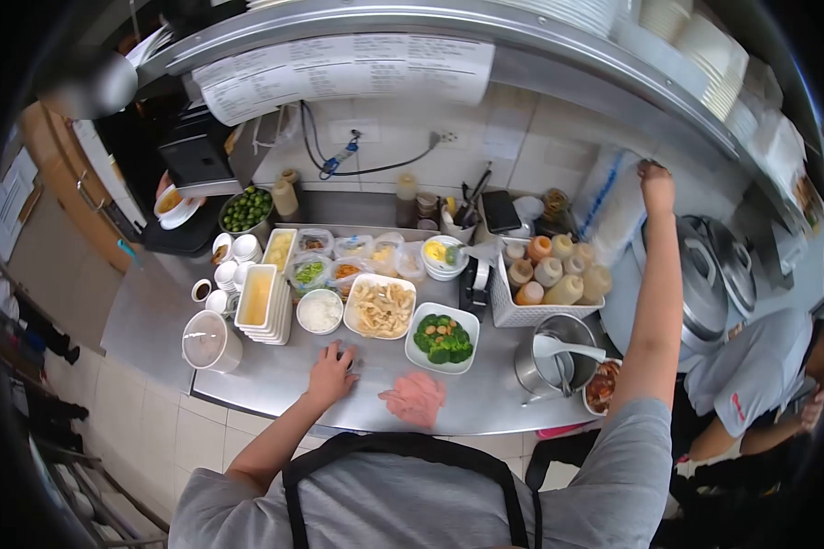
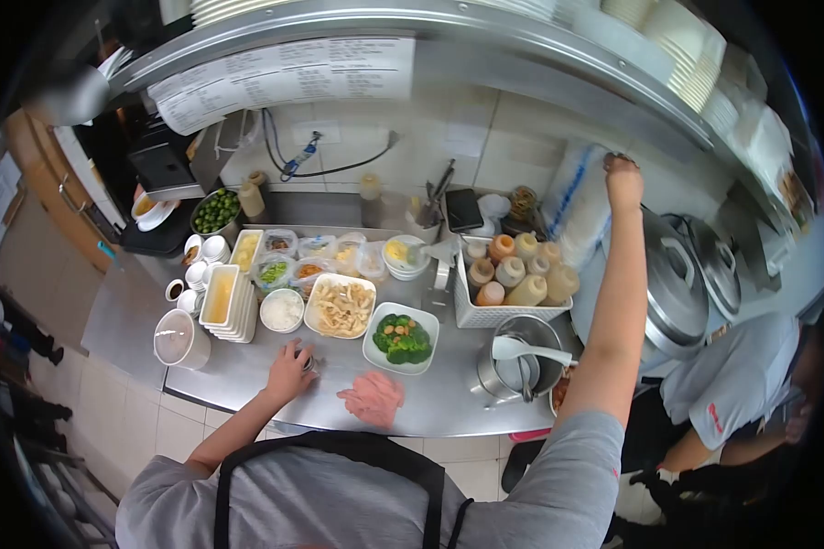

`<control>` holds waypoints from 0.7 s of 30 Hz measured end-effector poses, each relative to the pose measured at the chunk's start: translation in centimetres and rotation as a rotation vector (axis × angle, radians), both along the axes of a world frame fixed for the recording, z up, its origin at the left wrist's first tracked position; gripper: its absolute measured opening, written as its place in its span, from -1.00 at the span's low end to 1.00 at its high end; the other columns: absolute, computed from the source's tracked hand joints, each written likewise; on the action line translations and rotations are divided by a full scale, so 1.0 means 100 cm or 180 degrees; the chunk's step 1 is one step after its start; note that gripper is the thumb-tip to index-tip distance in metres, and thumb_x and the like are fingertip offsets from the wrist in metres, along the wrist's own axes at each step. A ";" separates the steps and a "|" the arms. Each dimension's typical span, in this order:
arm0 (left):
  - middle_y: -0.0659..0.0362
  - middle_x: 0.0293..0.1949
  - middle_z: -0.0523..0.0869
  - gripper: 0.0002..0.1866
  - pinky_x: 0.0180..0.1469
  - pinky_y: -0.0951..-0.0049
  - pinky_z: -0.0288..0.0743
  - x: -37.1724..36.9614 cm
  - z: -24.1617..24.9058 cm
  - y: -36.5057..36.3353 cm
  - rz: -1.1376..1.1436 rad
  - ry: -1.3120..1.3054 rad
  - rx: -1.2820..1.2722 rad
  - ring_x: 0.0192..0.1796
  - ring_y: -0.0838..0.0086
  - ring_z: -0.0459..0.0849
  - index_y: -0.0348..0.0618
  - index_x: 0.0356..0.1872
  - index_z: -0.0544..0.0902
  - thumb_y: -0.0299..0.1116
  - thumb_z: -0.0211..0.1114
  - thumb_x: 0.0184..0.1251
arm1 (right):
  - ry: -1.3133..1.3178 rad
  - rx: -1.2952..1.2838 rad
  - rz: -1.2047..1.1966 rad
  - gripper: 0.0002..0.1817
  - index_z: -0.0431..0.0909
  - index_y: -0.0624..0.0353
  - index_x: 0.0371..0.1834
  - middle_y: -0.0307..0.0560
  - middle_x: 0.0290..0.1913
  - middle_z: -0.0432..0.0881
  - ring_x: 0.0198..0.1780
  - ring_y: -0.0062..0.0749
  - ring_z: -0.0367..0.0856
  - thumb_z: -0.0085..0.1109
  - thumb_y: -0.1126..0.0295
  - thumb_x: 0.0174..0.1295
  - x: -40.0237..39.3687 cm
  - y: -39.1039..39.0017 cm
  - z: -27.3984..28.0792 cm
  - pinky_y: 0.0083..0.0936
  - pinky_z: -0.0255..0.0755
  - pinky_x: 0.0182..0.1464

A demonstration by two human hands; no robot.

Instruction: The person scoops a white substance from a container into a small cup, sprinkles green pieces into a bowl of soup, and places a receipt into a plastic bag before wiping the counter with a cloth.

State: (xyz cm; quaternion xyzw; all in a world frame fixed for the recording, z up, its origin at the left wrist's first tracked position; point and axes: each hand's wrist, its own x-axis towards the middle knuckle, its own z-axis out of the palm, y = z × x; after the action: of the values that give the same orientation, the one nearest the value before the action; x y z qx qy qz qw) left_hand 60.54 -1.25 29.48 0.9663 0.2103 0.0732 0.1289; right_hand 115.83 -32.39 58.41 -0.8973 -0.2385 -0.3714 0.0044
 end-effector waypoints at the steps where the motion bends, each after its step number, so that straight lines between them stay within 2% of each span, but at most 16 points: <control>1: -0.04 0.09 0.32 -0.34 -0.03 0.20 0.42 -0.001 0.002 0.000 0.0062 -0.0016 0.0006 0.05 0.05 0.39 0.00 0.09 0.37 -0.28 0.40 -0.16 | 0.0056 -0.0036 -0.0034 -0.87 0.50 0.03 -0.30 0.08 -0.28 0.57 -0.20 -0.01 0.56 0.00 0.35 0.10 -0.001 0.002 0.007 -0.18 0.47 -0.24; 3: -0.07 0.17 0.24 -0.27 0.08 0.14 0.34 -0.003 0.007 0.000 -0.0042 -0.0151 -0.0039 0.12 0.02 0.31 0.02 0.13 0.34 -0.25 0.42 -0.19 | -0.0078 -0.0095 0.0091 -0.87 0.48 0.07 -0.33 0.11 -0.33 0.57 -0.26 0.01 0.57 -0.01 0.33 0.12 0.009 0.001 0.016 -0.17 0.46 -0.26; 5: -0.08 0.19 0.22 -0.27 0.11 0.11 0.29 -0.007 0.010 0.000 0.0000 -0.0204 -0.0174 0.14 0.00 0.29 0.02 0.14 0.35 -0.23 0.42 -0.20 | -0.0056 0.0599 -0.0120 -0.89 0.47 0.12 -0.33 0.10 -0.36 0.58 -0.29 -0.07 0.60 0.01 0.37 0.12 0.039 -0.006 0.020 -0.25 0.47 -0.30; 6: -0.08 0.20 0.20 -0.26 0.15 0.08 0.24 -0.009 0.010 -0.002 -0.0004 -0.0241 -0.0325 0.16 -0.02 0.26 0.02 0.14 0.35 -0.21 0.42 -0.20 | -0.0054 0.0581 -0.0099 -0.89 0.47 0.12 -0.33 0.10 -0.36 0.58 -0.29 -0.07 0.60 0.01 0.37 0.12 0.053 -0.013 0.019 -0.25 0.47 -0.30; 8: -0.08 0.21 0.19 -0.27 0.17 0.06 0.21 -0.013 0.013 -0.004 -0.0048 -0.0316 -0.0331 0.20 -0.03 0.21 0.02 0.14 0.34 -0.21 0.42 -0.19 | 0.1396 0.3107 0.0275 -0.85 0.46 0.18 -0.28 0.09 -0.29 0.59 -0.24 -0.16 0.60 0.03 0.38 0.13 0.083 -0.031 0.016 -0.33 0.51 -0.28; 9: -0.08 0.23 0.17 -0.27 0.19 0.03 0.18 -0.014 0.014 -0.004 -0.0105 -0.0390 -0.0317 0.25 -0.03 0.16 0.02 0.14 0.34 -0.20 0.42 -0.18 | 0.1403 0.3093 0.0285 -0.85 0.46 0.18 -0.28 0.09 -0.29 0.59 -0.24 -0.16 0.60 0.03 0.38 0.13 0.109 -0.043 0.011 -0.33 0.51 -0.28; 11: -0.08 0.23 0.17 -0.28 0.21 0.03 0.15 -0.016 0.013 -0.002 -0.0125 -0.0424 -0.0323 0.26 -0.04 0.14 0.01 0.13 0.35 -0.20 0.42 -0.18 | 0.1655 0.4741 0.1686 -0.83 0.45 0.21 -0.21 0.05 -0.17 0.57 -0.18 -0.22 0.57 0.05 0.45 0.13 0.149 -0.053 0.005 -0.39 0.53 -0.17; 12: -0.08 0.23 0.17 -0.29 0.23 0.03 0.12 -0.016 0.012 -0.001 -0.0153 -0.0457 -0.0320 0.26 -0.05 0.13 0.00 0.12 0.36 -0.20 0.41 -0.18 | 0.1682 0.4719 0.1713 -0.83 0.45 0.21 -0.21 0.05 -0.17 0.57 -0.18 -0.22 0.57 0.05 0.45 0.13 0.130 -0.043 0.016 -0.39 0.53 -0.17; 14: -0.08 0.23 0.17 -0.32 0.23 0.04 0.12 -0.016 0.012 0.001 -0.0149 -0.0535 -0.0314 0.26 -0.05 0.13 -0.01 0.10 0.38 -0.21 0.41 -0.17 | 0.1449 0.5771 0.3892 -0.83 0.46 0.18 -0.22 -0.02 -0.14 0.57 -0.20 -0.28 0.58 0.12 0.46 0.10 0.047 -0.023 0.045 -0.48 0.51 -0.20; 15: -0.07 0.23 0.18 -0.34 0.23 0.05 0.11 -0.017 0.013 0.000 -0.0188 -0.0607 -0.0303 0.26 -0.05 0.13 -0.02 0.08 0.40 -0.21 0.40 -0.17 | 0.1493 0.5767 0.3888 -0.83 0.46 0.18 -0.22 -0.02 -0.14 0.57 -0.20 -0.28 0.58 0.12 0.46 0.10 0.027 -0.017 0.048 -0.48 0.51 -0.20; 17: -0.05 0.22 0.19 -0.37 0.24 0.05 0.11 -0.015 0.019 -0.001 -0.0205 -0.0702 -0.0315 0.27 -0.05 0.12 -0.02 0.07 0.42 -0.22 0.39 -0.16 | 0.1576 0.6273 0.4582 -0.81 0.48 0.16 -0.20 -0.03 -0.10 0.55 -0.11 -0.37 0.54 0.14 0.47 0.10 0.003 -0.008 0.048 -0.49 0.47 -0.11; 18: -0.04 0.22 0.20 -0.39 0.24 0.05 0.10 -0.013 0.023 -0.001 -0.0244 -0.0809 -0.0322 0.27 -0.04 0.12 -0.02 0.05 0.44 -0.23 0.38 -0.15 | 0.1594 0.6270 0.4590 -0.81 0.48 0.16 -0.20 -0.03 -0.10 0.55 -0.11 -0.37 0.54 0.14 0.47 0.10 -0.002 -0.003 0.043 -0.49 0.47 -0.11; 20: -0.03 0.23 0.19 -0.43 0.24 0.05 0.10 -0.009 0.034 -0.004 -0.0266 -0.0906 -0.0323 0.28 -0.04 0.10 -0.02 0.02 0.47 -0.24 0.38 -0.14 | 0.1989 0.5116 0.5056 -0.85 0.46 0.17 -0.26 -0.13 -0.24 0.56 -0.19 -0.43 0.51 0.14 0.40 0.12 -0.010 0.013 0.018 -0.52 0.43 -0.16; 21: -0.01 0.24 0.19 -0.47 0.24 0.05 0.10 -0.009 0.039 -0.006 -0.0303 -0.1010 -0.0310 0.30 -0.03 0.09 -0.01 -0.01 0.50 -0.25 0.37 -0.13 | 0.1919 0.4066 0.4714 -0.93 0.43 0.12 -0.29 -0.24 -0.40 0.50 -0.39 -0.57 0.43 0.04 0.40 0.20 -0.010 0.029 -0.008 -0.61 0.32 -0.36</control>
State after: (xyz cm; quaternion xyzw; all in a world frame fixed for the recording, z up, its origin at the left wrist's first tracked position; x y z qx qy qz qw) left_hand 59.69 -1.84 33.38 0.9441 0.1446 0.2084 0.2105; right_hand 114.84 -29.51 57.62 -0.4108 -0.4795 -0.0921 0.7699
